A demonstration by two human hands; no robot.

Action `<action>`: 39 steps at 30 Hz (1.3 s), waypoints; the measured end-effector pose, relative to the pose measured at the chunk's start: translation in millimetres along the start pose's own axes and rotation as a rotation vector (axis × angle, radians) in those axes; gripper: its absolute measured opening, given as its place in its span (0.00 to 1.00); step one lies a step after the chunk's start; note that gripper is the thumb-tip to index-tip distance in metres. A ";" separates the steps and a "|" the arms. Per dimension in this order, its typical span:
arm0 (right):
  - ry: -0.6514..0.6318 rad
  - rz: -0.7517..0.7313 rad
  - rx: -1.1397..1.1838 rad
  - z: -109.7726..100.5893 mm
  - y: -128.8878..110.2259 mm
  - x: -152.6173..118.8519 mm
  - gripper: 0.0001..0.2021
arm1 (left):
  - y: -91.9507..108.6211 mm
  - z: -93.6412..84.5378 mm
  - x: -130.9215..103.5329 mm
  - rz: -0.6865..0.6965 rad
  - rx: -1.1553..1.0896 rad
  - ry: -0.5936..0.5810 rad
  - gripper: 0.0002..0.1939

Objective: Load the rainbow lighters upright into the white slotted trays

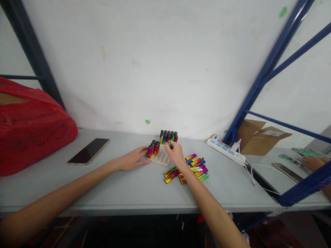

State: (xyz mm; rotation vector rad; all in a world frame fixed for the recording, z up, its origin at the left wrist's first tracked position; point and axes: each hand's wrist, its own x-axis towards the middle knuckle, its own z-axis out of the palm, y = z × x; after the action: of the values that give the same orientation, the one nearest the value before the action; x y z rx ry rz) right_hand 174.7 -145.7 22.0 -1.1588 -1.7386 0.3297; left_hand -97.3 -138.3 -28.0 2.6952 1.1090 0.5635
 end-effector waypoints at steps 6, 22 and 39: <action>-0.188 -0.038 0.020 -5.5 -1.9 -1.8 0.23 | 2.3 -2.1 0.1 0.009 -0.003 0.004 0.31; -0.438 -0.208 -0.160 1.9 -4.8 -7.4 0.16 | 3.2 -5.2 -1.1 -0.014 0.011 -0.051 0.33; -0.432 -0.145 -0.561 -22.5 -9.4 3.9 0.25 | -3.5 -1.1 0.2 0.024 0.071 -0.033 0.35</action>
State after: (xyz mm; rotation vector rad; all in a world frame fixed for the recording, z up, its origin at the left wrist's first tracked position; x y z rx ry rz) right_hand 188.0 -153.4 41.2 -1.4118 -2.3789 -0.0093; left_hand -99.8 -135.6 -28.0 2.7714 1.1097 0.4904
